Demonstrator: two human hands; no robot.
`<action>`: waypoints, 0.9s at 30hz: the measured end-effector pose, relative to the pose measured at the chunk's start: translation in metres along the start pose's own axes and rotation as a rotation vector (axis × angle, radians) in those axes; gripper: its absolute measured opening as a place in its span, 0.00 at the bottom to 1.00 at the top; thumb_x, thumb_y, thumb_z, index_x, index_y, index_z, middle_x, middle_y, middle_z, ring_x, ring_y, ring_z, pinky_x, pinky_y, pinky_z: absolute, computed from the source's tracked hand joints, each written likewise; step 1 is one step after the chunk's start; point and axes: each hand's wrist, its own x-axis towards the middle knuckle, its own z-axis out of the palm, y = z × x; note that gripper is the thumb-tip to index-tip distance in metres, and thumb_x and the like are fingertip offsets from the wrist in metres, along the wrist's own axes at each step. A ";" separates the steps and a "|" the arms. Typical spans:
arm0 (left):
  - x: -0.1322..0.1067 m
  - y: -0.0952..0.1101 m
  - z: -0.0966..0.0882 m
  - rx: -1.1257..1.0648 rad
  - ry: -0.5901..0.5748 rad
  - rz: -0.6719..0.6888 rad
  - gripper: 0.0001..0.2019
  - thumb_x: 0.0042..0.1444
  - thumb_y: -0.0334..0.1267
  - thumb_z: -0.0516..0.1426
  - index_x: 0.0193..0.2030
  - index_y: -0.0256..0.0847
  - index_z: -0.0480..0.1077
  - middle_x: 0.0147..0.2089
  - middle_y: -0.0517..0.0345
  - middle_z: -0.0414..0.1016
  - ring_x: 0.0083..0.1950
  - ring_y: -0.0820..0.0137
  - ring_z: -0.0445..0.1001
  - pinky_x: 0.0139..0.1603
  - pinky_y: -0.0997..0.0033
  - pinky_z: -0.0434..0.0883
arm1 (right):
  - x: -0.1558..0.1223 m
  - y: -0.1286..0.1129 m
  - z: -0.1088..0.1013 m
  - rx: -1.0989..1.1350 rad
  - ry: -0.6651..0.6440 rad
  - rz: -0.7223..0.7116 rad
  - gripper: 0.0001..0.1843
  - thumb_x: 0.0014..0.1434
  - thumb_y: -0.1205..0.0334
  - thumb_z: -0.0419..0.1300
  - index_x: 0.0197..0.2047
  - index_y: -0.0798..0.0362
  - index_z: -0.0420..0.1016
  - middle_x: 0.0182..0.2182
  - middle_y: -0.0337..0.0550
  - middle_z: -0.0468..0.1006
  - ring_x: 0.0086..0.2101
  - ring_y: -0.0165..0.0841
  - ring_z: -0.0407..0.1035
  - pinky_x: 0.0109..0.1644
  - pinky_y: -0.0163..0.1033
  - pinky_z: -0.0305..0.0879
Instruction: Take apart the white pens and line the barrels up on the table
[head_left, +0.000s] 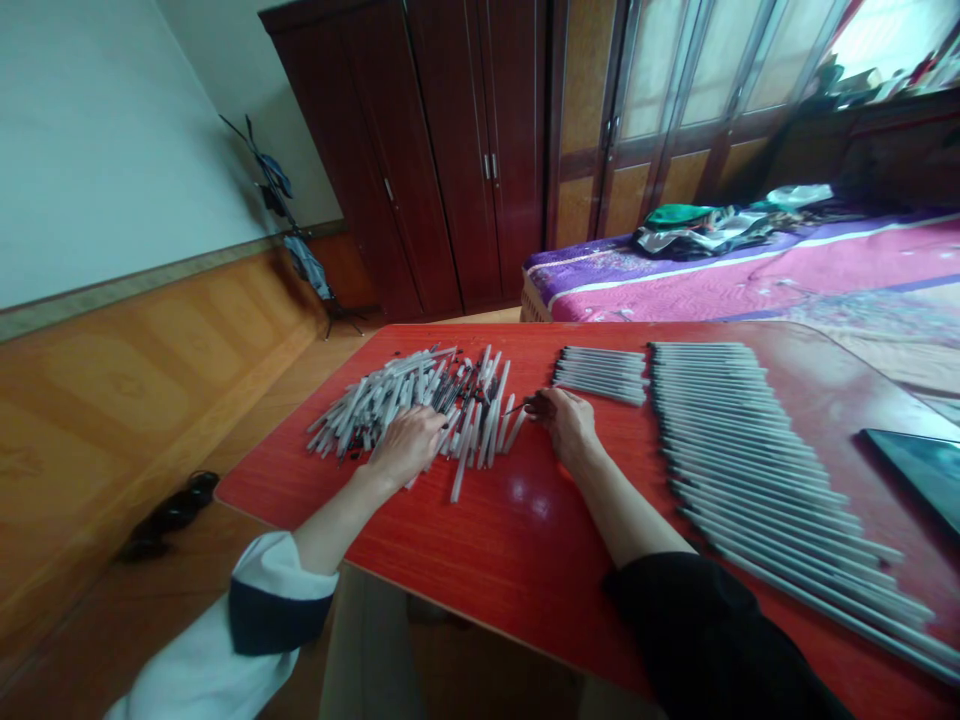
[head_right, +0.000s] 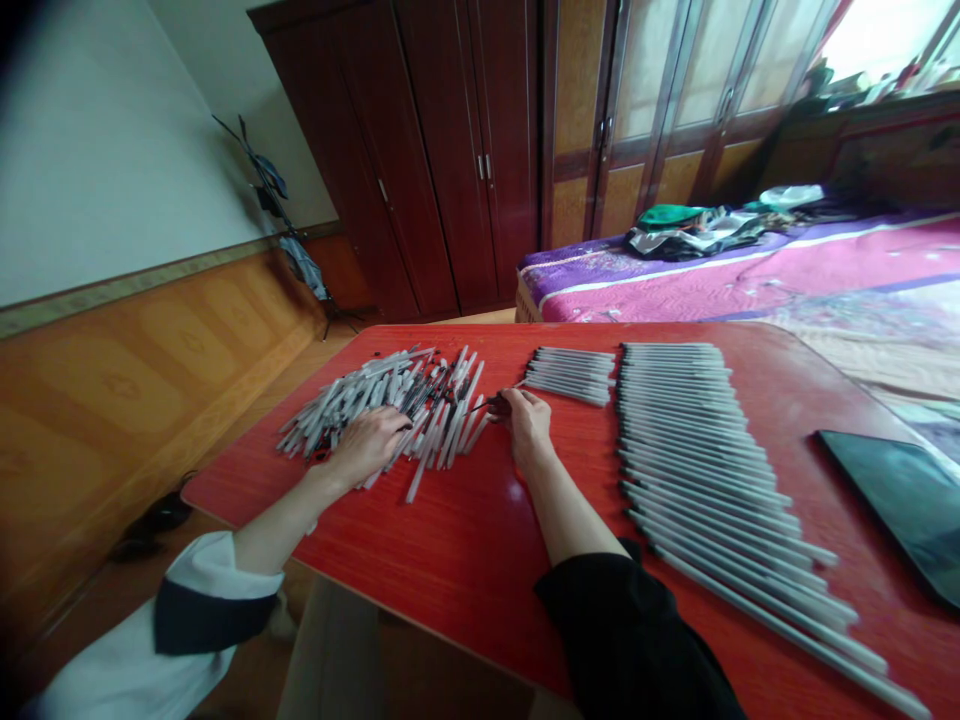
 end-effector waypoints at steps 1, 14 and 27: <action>0.003 0.001 -0.002 -0.010 -0.006 0.013 0.09 0.55 0.29 0.51 0.36 0.41 0.72 0.36 0.52 0.74 0.42 0.65 0.71 0.43 0.68 0.64 | 0.001 -0.001 -0.001 0.026 0.016 -0.003 0.01 0.41 0.68 0.58 0.22 0.57 0.69 0.17 0.40 0.75 0.16 0.29 0.68 0.17 0.31 0.64; 0.071 0.080 0.010 -0.050 -0.059 0.207 0.10 0.58 0.34 0.49 0.41 0.40 0.70 0.39 0.52 0.75 0.44 0.65 0.73 0.45 0.67 0.66 | 0.005 -0.016 -0.007 0.263 0.104 0.052 0.05 0.47 0.70 0.52 0.24 0.57 0.67 0.14 0.39 0.73 0.15 0.28 0.67 0.16 0.30 0.64; 0.078 0.051 0.015 -1.324 0.004 -0.299 0.20 0.47 0.34 0.55 0.48 0.37 0.61 0.27 0.63 0.69 0.23 0.77 0.68 0.24 0.78 0.64 | 0.006 -0.014 -0.008 0.207 0.033 0.085 0.05 0.47 0.68 0.53 0.23 0.55 0.67 0.15 0.39 0.73 0.15 0.28 0.67 0.15 0.30 0.61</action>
